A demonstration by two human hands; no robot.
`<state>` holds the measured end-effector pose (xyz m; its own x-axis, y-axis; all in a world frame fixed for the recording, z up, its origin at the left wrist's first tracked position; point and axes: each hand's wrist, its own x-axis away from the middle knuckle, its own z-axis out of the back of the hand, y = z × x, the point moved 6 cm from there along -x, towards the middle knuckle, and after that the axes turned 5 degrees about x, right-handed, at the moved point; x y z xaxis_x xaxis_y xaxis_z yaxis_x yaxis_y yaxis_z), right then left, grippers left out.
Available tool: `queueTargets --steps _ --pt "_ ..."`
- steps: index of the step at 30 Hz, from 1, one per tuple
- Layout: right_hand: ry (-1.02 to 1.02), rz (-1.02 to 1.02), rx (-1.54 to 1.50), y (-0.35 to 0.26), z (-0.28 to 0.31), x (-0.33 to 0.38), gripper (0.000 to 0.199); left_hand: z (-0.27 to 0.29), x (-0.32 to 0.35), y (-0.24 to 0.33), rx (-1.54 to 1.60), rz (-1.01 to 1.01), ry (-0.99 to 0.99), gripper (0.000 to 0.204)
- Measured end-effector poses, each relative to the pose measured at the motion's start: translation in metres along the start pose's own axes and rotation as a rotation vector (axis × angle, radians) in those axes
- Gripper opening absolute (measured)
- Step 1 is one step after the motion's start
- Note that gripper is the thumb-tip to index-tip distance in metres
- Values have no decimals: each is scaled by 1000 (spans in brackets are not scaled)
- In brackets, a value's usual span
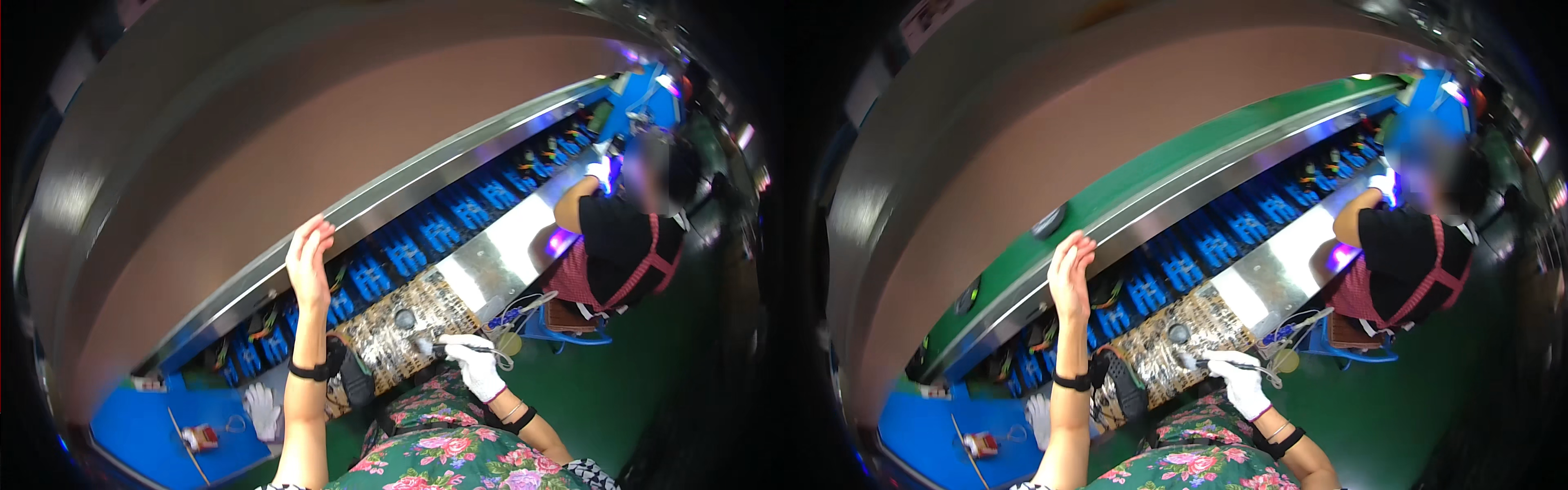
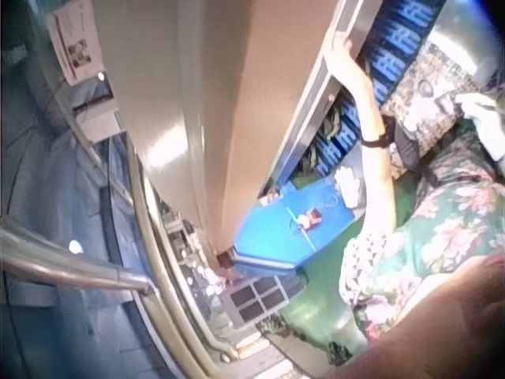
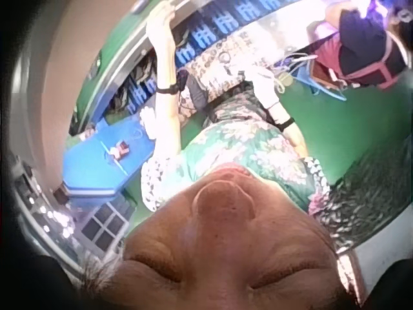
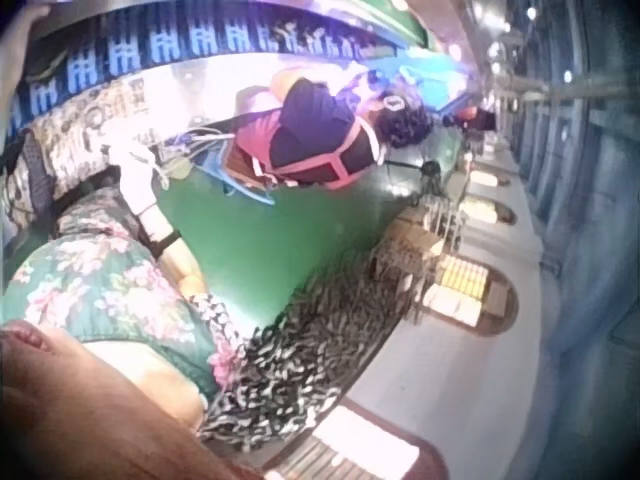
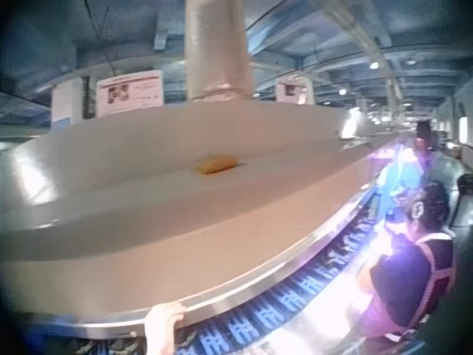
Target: Apply glue to the sole of a shoe using a small brush.
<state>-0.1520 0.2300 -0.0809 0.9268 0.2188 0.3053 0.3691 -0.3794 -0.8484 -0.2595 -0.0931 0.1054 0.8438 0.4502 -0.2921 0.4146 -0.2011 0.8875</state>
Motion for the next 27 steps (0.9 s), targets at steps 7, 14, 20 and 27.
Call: queueTargets --steps 7,14,20,27 --pt "-64 59 -36 3 -7 -17 24 -53 -25 -37 -261 221 -239 36" --pt "22 157 -39 -30 44 -34 21 -206 -92 -88 -569 272 -686 57" --pt "-2 255 76 -85 70 -49 20 -321 -185 -163 -873 171 -676 78" --pt "-30 300 100 -149 83 -56 15 -383 -317 -239 -929 -26 -737 120"
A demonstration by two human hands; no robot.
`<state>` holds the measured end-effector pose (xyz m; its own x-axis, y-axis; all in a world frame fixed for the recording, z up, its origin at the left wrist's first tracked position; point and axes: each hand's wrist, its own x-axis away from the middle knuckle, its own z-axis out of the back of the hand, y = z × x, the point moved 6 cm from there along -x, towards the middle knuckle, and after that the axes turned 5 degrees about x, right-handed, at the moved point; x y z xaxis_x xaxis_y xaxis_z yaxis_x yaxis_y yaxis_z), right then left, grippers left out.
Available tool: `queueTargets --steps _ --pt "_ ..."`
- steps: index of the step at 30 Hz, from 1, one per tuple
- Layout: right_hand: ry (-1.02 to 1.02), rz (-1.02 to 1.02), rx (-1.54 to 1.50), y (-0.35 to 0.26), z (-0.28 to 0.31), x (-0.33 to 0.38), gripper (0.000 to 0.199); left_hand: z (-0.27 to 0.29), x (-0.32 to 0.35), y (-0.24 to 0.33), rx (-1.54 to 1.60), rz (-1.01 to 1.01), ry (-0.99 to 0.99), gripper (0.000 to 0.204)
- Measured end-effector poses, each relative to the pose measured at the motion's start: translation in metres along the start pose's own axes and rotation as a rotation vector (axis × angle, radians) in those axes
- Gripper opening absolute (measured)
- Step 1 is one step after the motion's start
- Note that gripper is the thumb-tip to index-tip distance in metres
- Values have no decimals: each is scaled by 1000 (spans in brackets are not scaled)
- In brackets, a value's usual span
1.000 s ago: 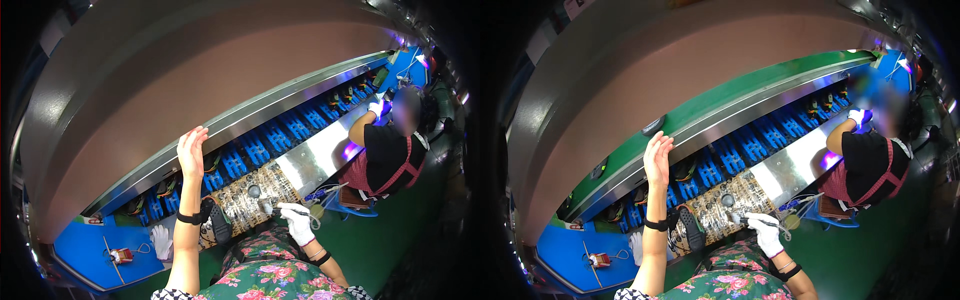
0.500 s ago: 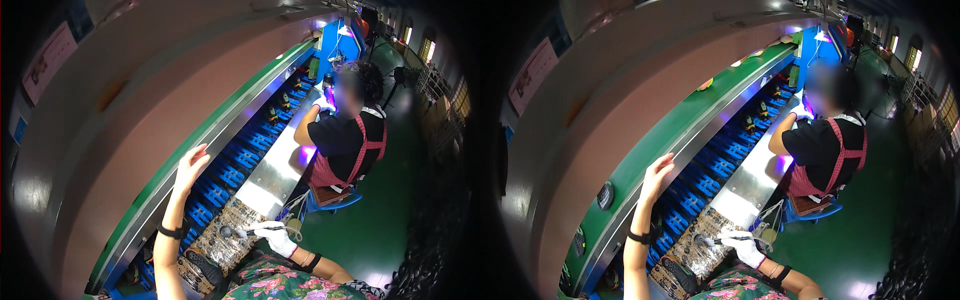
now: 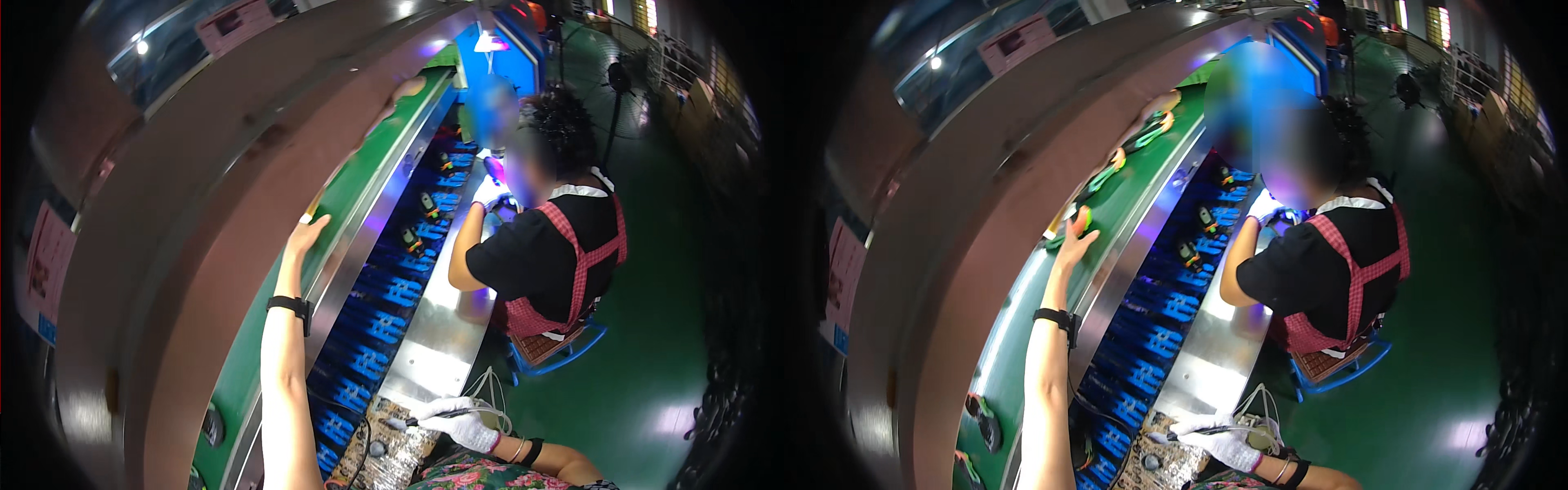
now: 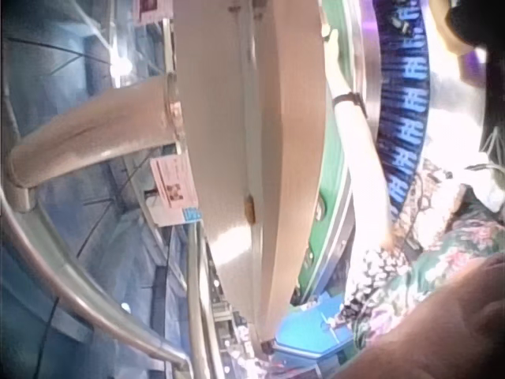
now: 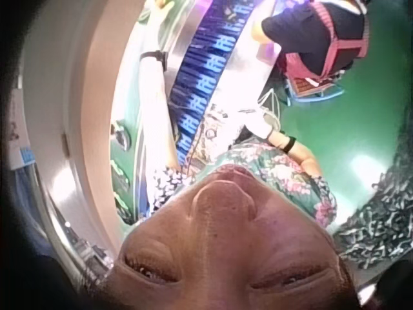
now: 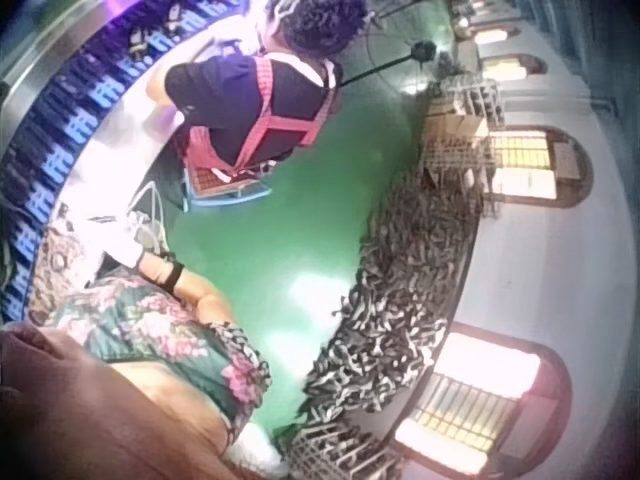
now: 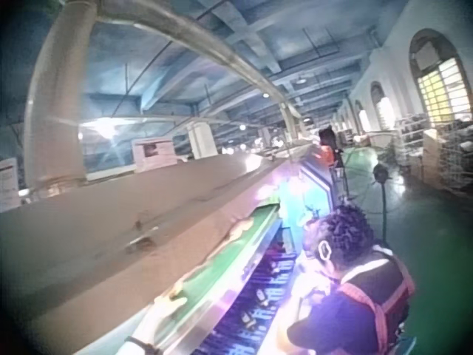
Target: Apply glue to the sole of a shoe using a small brush.
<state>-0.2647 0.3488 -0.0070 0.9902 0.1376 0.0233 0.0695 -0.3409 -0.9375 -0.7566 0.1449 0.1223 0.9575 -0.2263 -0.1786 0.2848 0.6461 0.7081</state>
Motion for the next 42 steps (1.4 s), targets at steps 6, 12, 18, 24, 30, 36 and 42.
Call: queueTargets --steps 6,12,18,24,30,36,42 --pt "79 -84 -63 1 36 -10 12 -27 -33 1 -47 302 -65 57" --pt "-25 -68 -135 17 32 -33 19 23 42 -19 549 217 150 25" --pt "-71 -19 -190 12 23 -36 22 80 169 0 1162 55 107 47" --pt "-26 3 -136 3 6 -35 22 60 342 12 1453 -20 172 55" --pt "-9 414 523 -30 -18 -13 22 21 451 -6 1696 16 190 59" --pt "20 237 125 -42 -42 -16 9 -24 545 -19 1476 532 440 71" --pt "-84 387 638 -60 -85 -8 17 -95 571 -15 1850 588 121 79"
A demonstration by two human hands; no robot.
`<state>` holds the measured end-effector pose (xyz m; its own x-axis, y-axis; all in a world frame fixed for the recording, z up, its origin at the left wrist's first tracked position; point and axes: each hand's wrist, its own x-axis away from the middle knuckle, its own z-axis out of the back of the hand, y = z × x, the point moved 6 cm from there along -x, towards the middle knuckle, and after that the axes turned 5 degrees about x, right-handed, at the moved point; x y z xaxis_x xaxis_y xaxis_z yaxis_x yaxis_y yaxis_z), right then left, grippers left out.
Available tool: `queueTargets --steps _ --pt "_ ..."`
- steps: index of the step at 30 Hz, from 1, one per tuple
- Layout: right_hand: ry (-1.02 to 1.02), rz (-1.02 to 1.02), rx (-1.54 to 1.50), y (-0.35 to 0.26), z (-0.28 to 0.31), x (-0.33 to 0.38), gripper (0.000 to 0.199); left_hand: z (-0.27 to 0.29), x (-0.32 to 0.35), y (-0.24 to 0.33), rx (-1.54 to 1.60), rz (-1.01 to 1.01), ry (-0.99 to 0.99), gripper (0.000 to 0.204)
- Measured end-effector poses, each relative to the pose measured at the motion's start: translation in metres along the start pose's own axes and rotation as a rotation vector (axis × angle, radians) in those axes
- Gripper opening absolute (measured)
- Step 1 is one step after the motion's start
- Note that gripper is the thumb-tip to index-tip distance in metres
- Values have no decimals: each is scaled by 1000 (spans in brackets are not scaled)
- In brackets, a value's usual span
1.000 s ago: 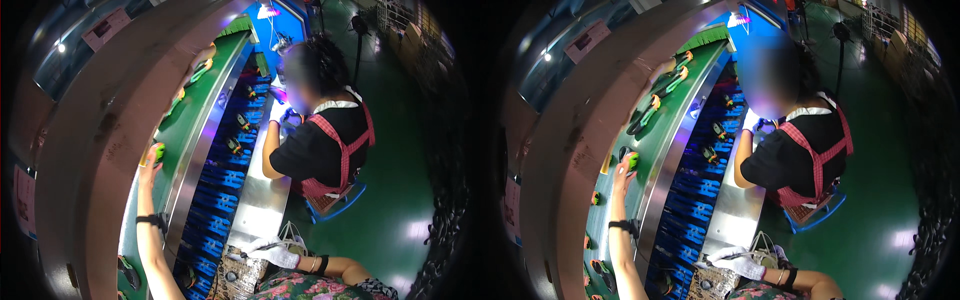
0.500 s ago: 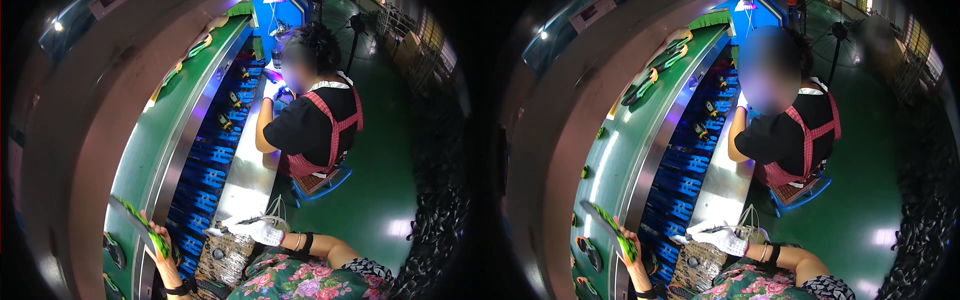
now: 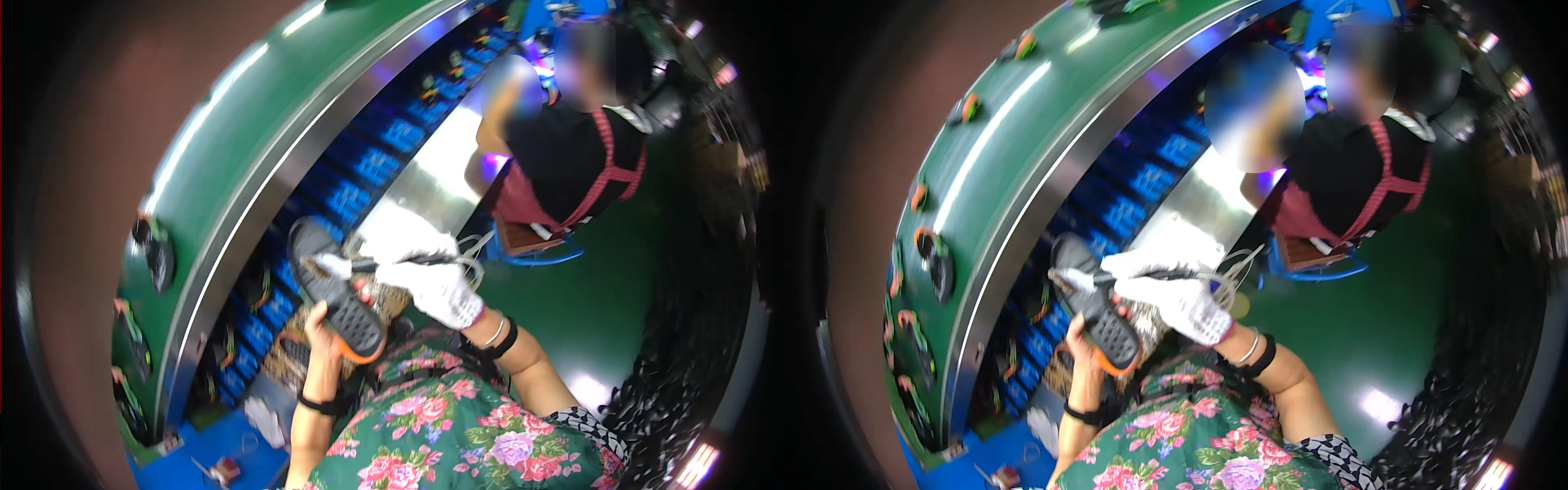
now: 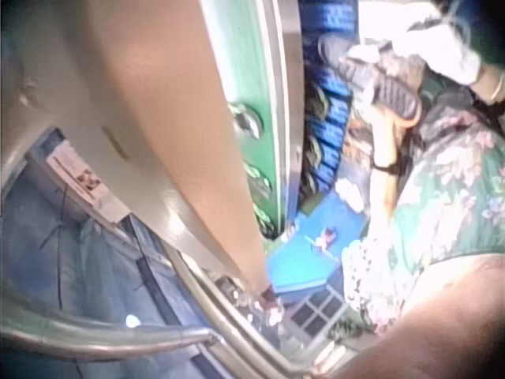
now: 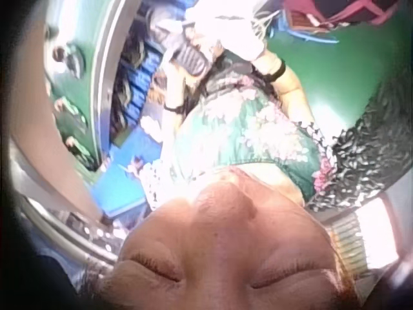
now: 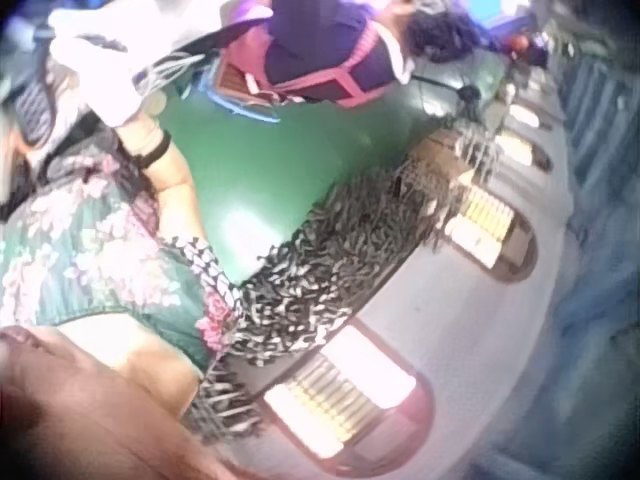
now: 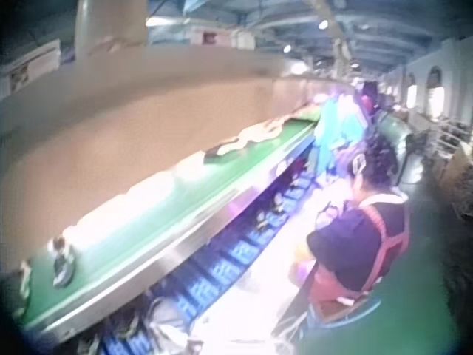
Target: Apply glue to the sole of a shoe using a small brush.
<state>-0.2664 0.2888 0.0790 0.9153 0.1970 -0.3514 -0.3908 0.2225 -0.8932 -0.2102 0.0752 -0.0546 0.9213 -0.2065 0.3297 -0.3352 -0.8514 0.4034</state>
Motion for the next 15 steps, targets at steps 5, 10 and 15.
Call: queueTargets --steps 5,10,15 --pt "4 -269 -578 -2 -17 -12 6 -49 -6 -8 322 123 -115 116" --pt "-2 53 -211 -21 -23 -24 5 -80 12 0 661 145 -233 123" --pt "-48 38 -8 -28 -25 -18 4 -91 17 6 347 -49 -279 76"
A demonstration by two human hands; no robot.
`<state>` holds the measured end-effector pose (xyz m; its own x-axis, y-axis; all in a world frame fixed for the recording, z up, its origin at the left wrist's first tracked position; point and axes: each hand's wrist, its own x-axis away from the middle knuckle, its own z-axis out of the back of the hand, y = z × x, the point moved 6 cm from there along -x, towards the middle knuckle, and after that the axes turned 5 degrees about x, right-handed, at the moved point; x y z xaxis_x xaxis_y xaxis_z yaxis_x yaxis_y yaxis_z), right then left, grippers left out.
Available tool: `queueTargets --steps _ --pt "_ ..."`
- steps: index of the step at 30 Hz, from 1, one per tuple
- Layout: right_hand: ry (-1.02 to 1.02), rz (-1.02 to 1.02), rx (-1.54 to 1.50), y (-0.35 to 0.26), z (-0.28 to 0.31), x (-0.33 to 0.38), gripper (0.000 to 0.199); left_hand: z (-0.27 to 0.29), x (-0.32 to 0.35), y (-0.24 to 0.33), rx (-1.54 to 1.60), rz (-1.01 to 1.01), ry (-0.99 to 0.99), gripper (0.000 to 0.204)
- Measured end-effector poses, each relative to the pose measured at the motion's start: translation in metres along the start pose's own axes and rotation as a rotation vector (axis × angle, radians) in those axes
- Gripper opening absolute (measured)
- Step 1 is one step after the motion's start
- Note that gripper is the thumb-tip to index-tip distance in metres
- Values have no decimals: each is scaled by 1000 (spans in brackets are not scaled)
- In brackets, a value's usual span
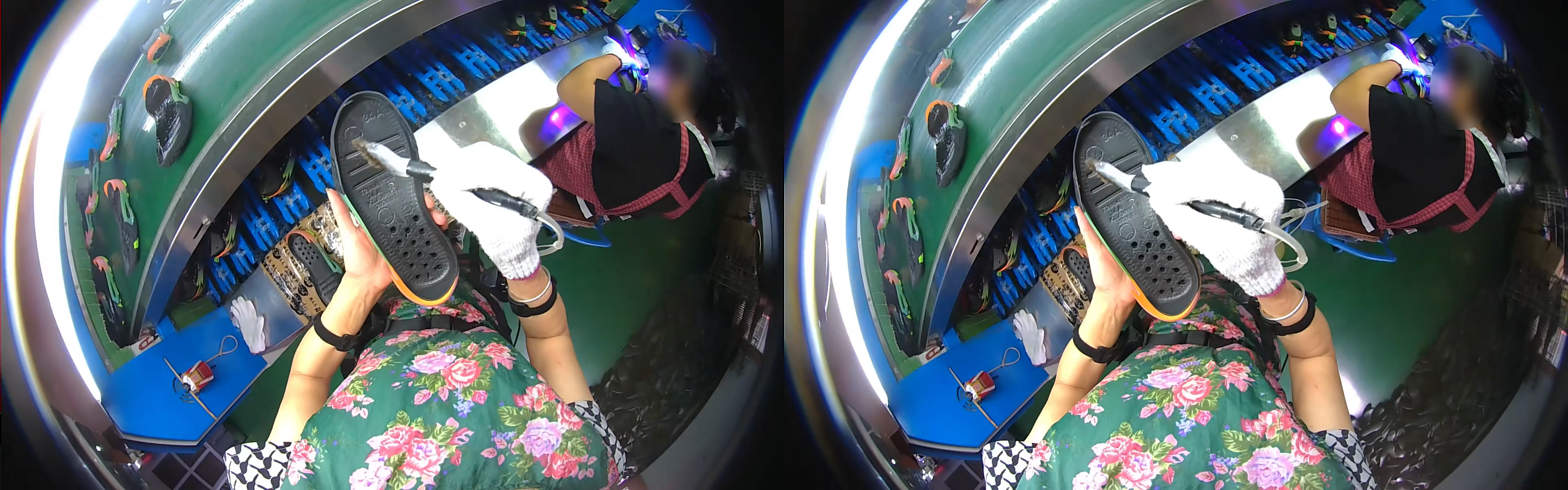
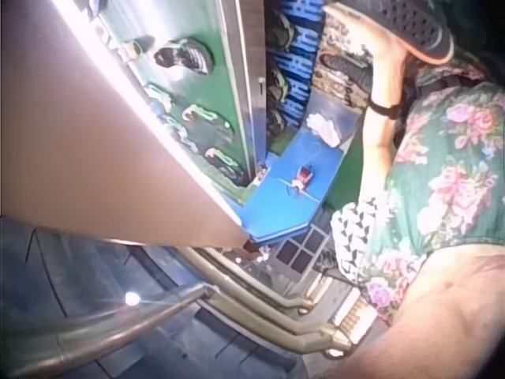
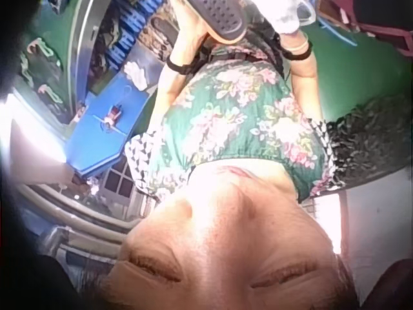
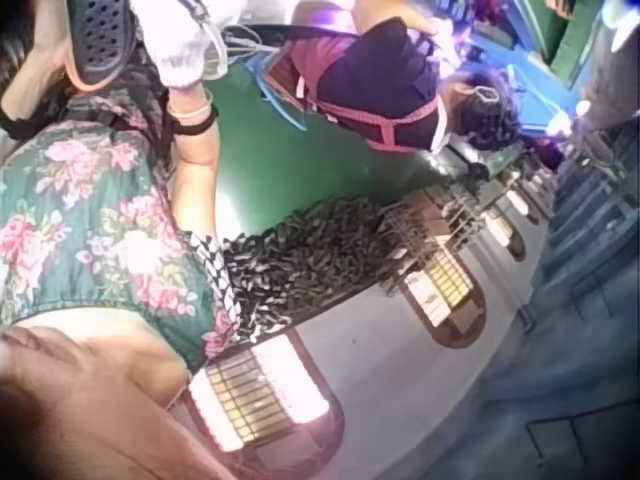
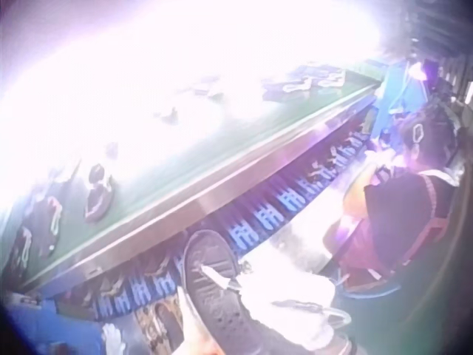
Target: Apply glue to the sole of a shoe using a small brush.
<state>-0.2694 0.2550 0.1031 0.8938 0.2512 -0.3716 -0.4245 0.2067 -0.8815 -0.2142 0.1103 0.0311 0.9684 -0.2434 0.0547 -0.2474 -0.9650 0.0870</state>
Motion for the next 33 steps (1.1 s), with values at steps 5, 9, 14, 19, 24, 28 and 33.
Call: queueTargets --steps 5,9,14,19,24,28,33 --pt "-67 -29 12 0 -5 3 15 -7 -6 0 -29 30 -160 77" --pt "-56 72 99 -7 -5 -2 18 24 -2 0 272 -14 201 100" --pt "-32 214 193 -21 -11 -8 23 31 -2 1 -533 -214 587 94" --pt "-38 78 -225 0 -24 2 36 47 -2 -7 -619 -86 489 99" --pt "-54 408 75 -9 2 -4 42 56 -3 -3 -517 -193 465 100" --pt "-129 365 150 -7 -16 13 38 68 -2 -7 -541 -154 498 96" --pt "6 283 -237 -13 2 -10 23 89 -3 7 -516 -304 595 93"
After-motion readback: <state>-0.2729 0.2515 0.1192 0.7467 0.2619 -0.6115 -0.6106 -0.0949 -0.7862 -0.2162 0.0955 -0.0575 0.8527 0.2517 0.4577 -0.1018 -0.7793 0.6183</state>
